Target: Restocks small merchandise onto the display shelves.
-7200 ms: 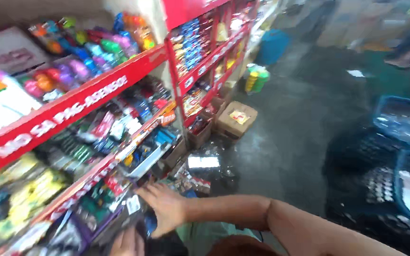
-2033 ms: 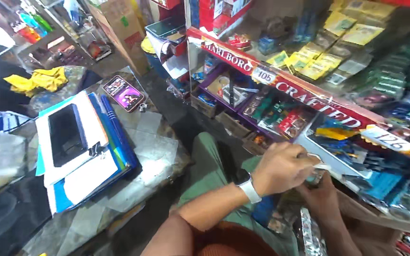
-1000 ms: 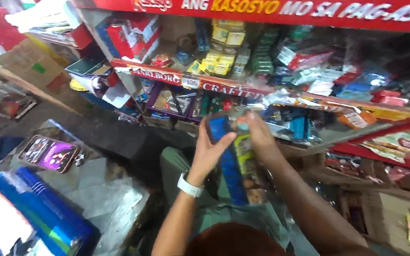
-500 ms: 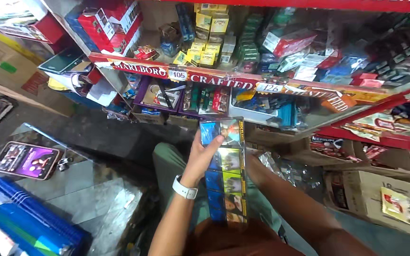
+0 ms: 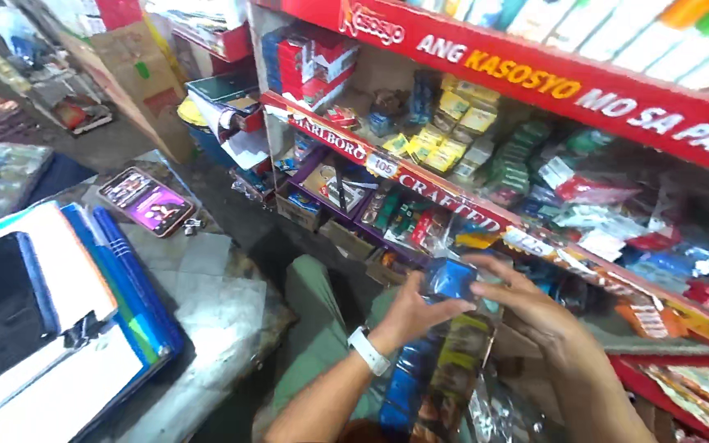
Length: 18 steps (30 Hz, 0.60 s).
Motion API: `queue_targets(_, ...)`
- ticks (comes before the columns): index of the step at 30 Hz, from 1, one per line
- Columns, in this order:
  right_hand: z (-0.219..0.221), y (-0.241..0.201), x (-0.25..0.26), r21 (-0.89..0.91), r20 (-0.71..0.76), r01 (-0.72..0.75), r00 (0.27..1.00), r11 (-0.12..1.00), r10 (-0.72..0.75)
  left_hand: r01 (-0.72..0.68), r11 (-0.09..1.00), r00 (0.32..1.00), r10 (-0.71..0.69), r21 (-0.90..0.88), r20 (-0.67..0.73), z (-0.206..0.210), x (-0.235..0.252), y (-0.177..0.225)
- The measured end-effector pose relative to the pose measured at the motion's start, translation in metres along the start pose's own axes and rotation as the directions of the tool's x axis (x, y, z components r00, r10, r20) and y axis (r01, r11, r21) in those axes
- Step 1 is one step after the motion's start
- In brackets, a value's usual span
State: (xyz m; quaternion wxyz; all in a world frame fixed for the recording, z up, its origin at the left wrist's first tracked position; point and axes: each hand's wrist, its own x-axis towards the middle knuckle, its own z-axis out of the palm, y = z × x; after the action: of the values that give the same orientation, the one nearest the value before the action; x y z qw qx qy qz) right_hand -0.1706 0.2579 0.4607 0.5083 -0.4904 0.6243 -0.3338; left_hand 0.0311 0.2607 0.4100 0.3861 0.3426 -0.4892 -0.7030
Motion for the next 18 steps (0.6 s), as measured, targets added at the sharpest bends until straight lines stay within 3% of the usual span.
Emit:
queue_targets(4,-0.001,-0.006,0.027,0.289,-0.118,0.017,0.993,0.957,0.018,-0.065,0.985,0.997,0.058,-0.157,-0.049,-0.021,0.005,-0.011)
queue_targets(7,-0.005,-0.029,0.056,0.411,-0.138,0.065,0.990,0.909,-0.008,-0.005,0.977,0.987,-0.029,-0.213,-0.159,-0.042,0.015,-0.019)
queue_targets(11,0.020,-0.072,0.091,-0.038,0.034,0.073,0.997,0.997,-0.072,0.136,0.964,0.933,-0.202,-0.227,-0.299,-0.072,0.033,-0.038)
queue_targets(12,0.026,-0.081,0.106,-0.033,0.012,0.124,0.992,0.992,-0.123,0.160,0.953,0.920,-0.239,-0.259,-0.311,-0.080,0.038,-0.045)
queue_targets(14,0.042,-0.098,0.143,0.213,-0.134,0.220,0.972,0.952,-0.195,0.201,0.911,0.895,-0.321,-0.361,-0.311,-0.098,0.045,-0.062)
queue_targets(16,0.068,-0.122,0.179,0.513,-0.201,0.182,0.976,0.839,-0.089,0.232,0.873,0.851,-0.396,-0.429,-0.345,-0.113,0.051,-0.082)
queue_targets(18,0.095,-0.143,0.218,0.621,-0.201,0.080,0.978,0.780,0.059,0.246,0.857,0.800,-0.443,-0.453,-0.404,-0.128,0.053,-0.099)
